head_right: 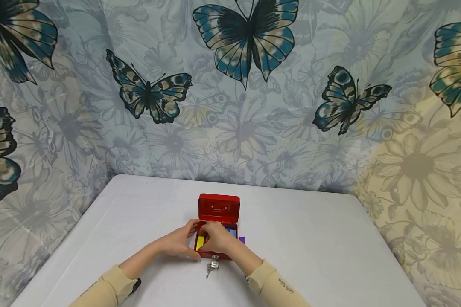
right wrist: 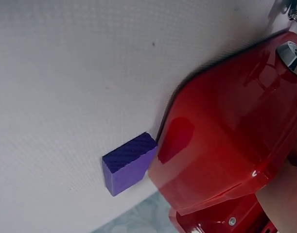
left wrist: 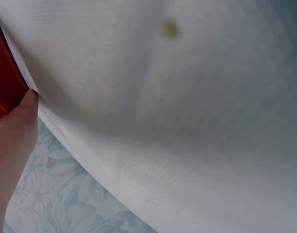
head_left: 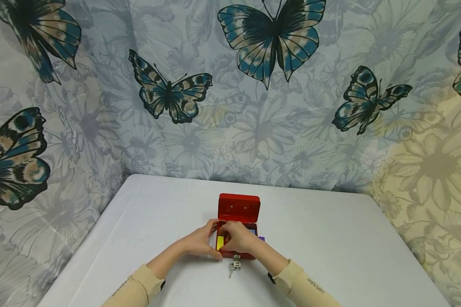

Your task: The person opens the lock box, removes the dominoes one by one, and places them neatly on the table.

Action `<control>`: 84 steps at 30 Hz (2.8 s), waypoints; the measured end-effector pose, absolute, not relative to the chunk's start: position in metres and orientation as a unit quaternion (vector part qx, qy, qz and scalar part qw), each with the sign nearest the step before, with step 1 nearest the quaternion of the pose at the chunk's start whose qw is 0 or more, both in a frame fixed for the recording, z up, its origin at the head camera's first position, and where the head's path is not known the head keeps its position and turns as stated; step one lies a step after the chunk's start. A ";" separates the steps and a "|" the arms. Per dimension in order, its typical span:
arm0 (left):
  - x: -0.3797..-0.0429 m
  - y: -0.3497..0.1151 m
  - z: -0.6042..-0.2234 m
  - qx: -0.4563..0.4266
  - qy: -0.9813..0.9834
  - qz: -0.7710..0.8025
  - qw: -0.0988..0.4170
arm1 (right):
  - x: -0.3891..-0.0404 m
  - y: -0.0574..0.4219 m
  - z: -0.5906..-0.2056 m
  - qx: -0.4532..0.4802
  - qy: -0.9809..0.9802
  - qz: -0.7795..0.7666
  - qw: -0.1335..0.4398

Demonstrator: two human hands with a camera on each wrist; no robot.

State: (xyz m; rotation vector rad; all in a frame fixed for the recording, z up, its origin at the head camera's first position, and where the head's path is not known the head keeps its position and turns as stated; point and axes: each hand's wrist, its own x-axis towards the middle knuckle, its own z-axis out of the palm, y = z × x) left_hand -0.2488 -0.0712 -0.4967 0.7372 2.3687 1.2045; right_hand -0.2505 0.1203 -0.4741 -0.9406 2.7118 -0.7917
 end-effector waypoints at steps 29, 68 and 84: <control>-0.247 -0.071 -0.493 0.258 0.848 0.424 0.186 | -0.248 0.137 -0.479 -0.320 0.890 -0.323 0.042; -0.248 -0.069 -0.497 0.247 0.848 0.431 0.187 | -0.225 0.181 -0.475 -0.151 0.831 -0.525 0.109; -0.248 -0.069 -0.497 0.246 0.844 0.438 0.188 | -0.221 0.207 -0.474 -0.107 0.835 -0.529 0.104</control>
